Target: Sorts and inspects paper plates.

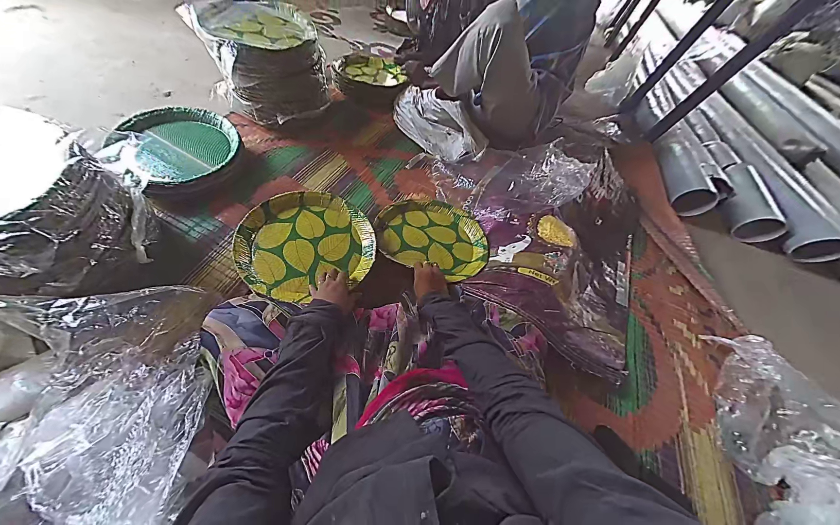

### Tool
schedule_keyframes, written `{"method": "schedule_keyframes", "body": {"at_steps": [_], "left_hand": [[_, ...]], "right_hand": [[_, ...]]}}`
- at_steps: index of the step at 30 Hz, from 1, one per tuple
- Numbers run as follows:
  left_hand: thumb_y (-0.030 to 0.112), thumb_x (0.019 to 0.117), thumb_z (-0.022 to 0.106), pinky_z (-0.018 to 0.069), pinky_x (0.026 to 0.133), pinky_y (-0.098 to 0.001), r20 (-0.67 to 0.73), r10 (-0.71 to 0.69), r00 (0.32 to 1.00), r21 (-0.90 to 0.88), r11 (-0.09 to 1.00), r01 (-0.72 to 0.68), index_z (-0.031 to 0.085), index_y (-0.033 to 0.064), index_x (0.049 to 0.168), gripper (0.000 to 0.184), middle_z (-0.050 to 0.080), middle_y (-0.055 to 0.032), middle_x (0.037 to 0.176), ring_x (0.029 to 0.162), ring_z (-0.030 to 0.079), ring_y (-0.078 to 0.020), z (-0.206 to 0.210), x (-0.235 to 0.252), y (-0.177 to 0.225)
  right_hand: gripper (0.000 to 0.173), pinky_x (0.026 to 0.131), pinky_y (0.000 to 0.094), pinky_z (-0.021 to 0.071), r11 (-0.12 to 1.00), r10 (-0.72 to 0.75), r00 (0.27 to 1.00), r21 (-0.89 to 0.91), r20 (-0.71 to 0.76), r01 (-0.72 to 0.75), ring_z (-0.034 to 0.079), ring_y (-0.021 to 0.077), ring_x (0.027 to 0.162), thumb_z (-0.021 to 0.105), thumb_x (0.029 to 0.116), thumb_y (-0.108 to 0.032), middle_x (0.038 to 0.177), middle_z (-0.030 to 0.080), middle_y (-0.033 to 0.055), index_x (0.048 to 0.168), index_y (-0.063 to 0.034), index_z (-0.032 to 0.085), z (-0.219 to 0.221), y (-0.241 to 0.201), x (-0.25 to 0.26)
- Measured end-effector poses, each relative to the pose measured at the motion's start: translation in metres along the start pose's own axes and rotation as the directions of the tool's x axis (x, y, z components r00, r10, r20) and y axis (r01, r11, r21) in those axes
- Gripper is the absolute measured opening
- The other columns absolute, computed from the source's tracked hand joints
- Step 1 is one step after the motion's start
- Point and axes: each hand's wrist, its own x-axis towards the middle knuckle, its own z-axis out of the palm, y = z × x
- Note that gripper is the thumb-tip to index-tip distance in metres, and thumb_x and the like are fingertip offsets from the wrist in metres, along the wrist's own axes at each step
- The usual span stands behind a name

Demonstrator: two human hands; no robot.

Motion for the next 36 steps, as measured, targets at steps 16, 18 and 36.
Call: {"method": "schedule_keyframes", "body": {"at_steps": [16, 18, 36], "left_hand": [[0.025, 0.0976, 0.067, 0.0104, 0.118, -0.0791, -0.488, 0.110, 0.866, 0.166, 0.986, -0.032, 0.047, 0.0048, 0.154, 0.063, 0.044, -0.0288, 0.158, 0.151, 0.032, -0.0503, -0.003, -0.020, 0.003], [0.031, 0.0933, 0.075, 0.0220, 0.117, -0.0756, -0.018, -0.150, 0.989, 0.260, 0.954, 0.149, 0.037, 0.0007, 0.158, 0.081, 0.031, -0.0298, 0.164, 0.150, 0.032, -0.0508, -0.009, -0.004, 0.000], [0.013, 0.1016, 0.062, 0.0389, 0.113, -0.0635, -0.214, 0.183, 0.959, 0.136, 0.978, -0.157, 0.062, -0.0021, 0.134, 0.036, 0.061, -0.0282, 0.137, 0.134, 0.054, -0.0462, -0.009, -0.023, 0.025]], "right_hand": [[0.038, 0.119, 0.0611, 0.0332, 0.814, -0.580, 0.815, 0.023, -0.017, 0.580, 0.049, 0.0432, 0.142, 0.052, 0.1005, 0.003, 0.144, 0.060, 0.0224, 0.137, -0.0008, 0.063, 0.009, -0.082, -0.008], [0.062, 0.122, 0.0719, 0.0103, 0.866, -0.500, 0.862, 0.065, 0.077, 0.496, 0.020, 0.0413, 0.157, 0.066, 0.0979, -0.008, 0.166, 0.035, 0.0177, 0.156, -0.0094, 0.044, 0.035, -0.076, -0.017], [0.065, 0.121, 0.0669, 0.0215, 0.888, -0.450, 0.871, 0.006, -0.196, 0.460, 0.041, 0.0429, 0.147, 0.073, 0.0932, -0.016, 0.154, 0.050, 0.0221, 0.152, -0.0040, 0.048, 0.039, -0.058, -0.043]]}}
